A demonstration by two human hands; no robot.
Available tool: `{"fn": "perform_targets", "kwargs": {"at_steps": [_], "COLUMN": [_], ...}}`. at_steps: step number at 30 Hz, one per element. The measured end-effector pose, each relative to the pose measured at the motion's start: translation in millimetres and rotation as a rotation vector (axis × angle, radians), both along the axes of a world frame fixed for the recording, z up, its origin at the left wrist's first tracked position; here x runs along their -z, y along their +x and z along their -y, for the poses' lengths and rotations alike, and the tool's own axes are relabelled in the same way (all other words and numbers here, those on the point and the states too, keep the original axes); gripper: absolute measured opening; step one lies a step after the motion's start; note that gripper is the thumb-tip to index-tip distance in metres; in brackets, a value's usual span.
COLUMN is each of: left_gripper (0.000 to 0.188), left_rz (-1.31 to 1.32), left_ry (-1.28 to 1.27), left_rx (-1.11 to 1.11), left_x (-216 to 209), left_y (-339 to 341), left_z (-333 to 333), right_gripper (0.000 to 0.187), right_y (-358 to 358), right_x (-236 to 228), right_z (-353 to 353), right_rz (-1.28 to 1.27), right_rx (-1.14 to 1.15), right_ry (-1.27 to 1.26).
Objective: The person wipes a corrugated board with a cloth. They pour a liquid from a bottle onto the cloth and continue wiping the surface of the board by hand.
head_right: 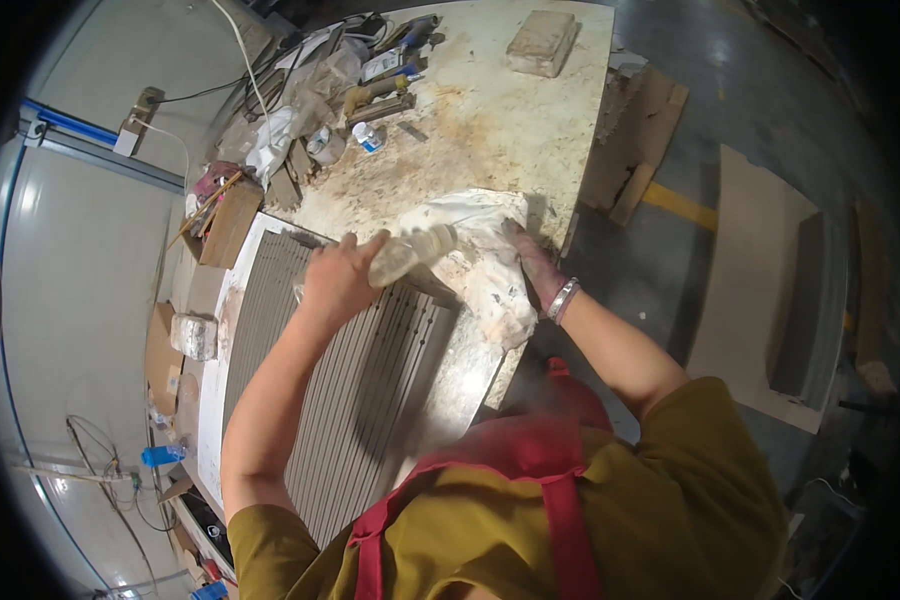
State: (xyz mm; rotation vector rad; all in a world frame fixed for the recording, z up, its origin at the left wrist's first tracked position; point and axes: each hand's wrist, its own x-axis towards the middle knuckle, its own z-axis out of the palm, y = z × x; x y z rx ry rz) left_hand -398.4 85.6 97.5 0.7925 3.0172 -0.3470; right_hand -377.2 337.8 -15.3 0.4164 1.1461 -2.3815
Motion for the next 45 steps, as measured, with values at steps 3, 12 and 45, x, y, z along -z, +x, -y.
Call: {"fn": "perform_targets", "kwargs": {"at_steps": [3, 12, 45], "left_gripper": [0.058, 0.046, 0.058], "left_rz": [-0.043, -0.005, 0.015], "left_ry": [-0.091, -0.105, -0.082], "left_rx": [-0.026, 0.172, 0.061], "left_x": [-14.3, -5.6, -33.1], "left_y": [-9.3, 16.5, -0.6], "left_z": [-0.1, -17.3, -27.6], "right_gripper": [0.052, 0.049, 0.041], "right_y": [-1.6, 2.2, 0.7], "right_x": [14.9, 8.6, 13.5], "right_z": [2.3, -0.6, -12.4], "right_rz": [-0.031, -0.048, -0.039], "right_rx": [0.145, 0.073, 0.054], "right_ry": [-0.127, -0.146, -0.151]}}
